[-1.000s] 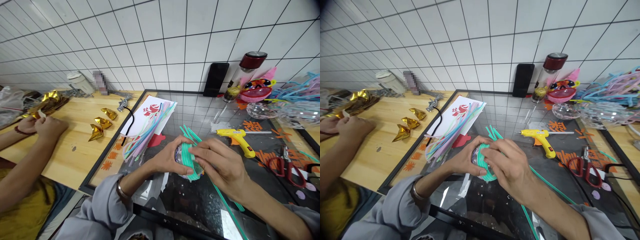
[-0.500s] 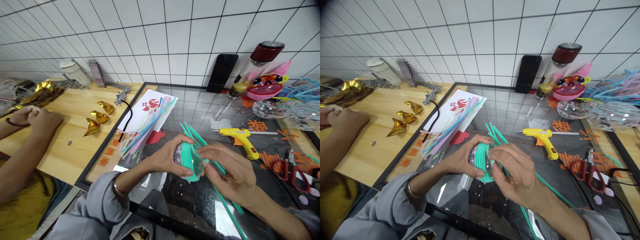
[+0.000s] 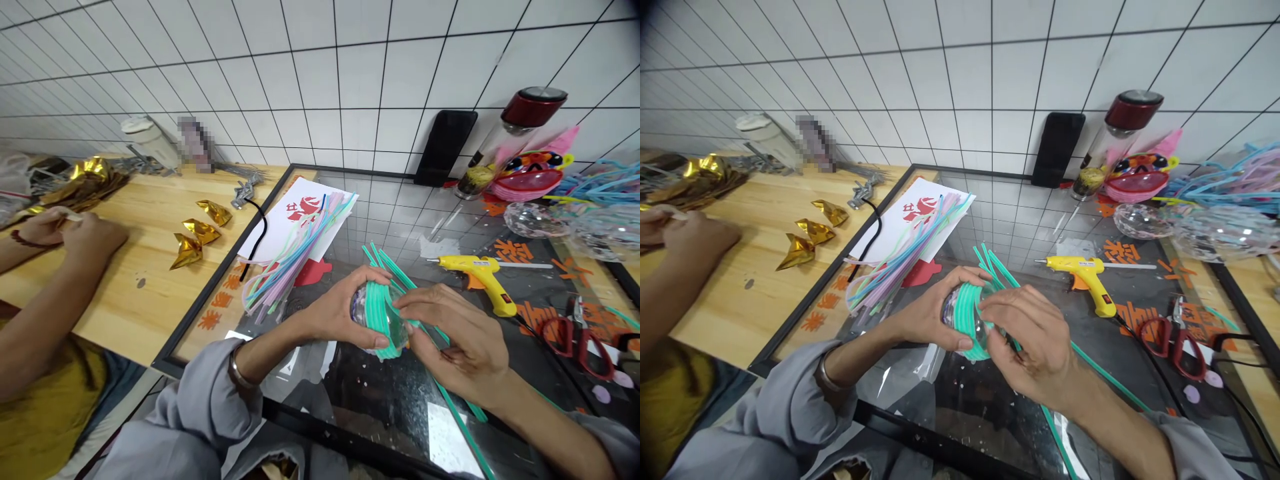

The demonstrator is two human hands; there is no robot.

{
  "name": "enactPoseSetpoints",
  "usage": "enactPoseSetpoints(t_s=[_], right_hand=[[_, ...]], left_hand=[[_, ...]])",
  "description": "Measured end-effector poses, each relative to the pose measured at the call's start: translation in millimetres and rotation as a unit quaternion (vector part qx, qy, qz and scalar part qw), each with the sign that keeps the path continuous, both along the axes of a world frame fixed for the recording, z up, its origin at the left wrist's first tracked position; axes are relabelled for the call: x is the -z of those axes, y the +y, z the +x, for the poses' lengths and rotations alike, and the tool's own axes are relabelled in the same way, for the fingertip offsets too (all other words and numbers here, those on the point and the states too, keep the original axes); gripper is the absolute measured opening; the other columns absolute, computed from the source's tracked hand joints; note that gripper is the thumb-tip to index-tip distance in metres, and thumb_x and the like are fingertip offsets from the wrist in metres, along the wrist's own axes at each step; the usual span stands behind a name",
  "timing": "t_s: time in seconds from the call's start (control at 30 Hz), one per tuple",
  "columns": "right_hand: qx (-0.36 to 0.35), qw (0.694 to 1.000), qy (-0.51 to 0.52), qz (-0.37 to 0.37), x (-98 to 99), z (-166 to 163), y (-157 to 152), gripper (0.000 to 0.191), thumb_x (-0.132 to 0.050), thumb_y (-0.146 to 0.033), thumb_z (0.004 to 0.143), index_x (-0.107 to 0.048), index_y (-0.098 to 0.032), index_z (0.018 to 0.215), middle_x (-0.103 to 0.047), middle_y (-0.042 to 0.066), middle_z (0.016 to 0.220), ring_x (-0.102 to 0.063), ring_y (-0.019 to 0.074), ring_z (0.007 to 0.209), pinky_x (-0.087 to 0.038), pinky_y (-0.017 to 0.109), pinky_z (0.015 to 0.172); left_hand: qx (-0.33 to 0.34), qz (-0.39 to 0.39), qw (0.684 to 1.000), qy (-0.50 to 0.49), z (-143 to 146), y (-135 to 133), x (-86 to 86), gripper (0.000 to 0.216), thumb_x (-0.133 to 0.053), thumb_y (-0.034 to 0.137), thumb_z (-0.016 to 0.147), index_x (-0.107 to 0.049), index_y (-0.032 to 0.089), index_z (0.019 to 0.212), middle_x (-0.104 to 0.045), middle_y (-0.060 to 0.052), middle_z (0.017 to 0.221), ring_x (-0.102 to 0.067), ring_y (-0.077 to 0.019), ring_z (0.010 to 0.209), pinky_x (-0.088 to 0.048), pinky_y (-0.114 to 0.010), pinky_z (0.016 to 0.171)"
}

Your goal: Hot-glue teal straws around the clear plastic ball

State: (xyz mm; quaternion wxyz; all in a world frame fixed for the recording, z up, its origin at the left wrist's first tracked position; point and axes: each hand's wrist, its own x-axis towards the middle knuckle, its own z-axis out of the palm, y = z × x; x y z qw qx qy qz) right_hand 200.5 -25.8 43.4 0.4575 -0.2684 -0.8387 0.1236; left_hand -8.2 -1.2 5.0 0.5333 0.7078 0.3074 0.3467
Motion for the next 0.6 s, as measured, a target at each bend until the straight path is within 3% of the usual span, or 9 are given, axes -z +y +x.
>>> enactPoseSetpoints(t_s=[0.6], right_hand=[[0.050, 0.997, 0.051, -0.015, 17.2, -5, -12, 0.021, -0.056, -0.007, 0.084, -0.066, -0.021, 0.096, -0.074, 0.006, 0.089, -0.071, 0.0177, 0.084, -0.059, 0.032, 0.075]], left_hand=[[-0.009, 0.001, 0.998, 0.065, -2, 2, -1.1, 0.072, -0.084, 0.045, 0.061, -0.053, 0.021, 0.121, -0.059, -0.008, 0.120, -0.056, -0.0291, 0.114, -0.044, -0.043, 0.099]])
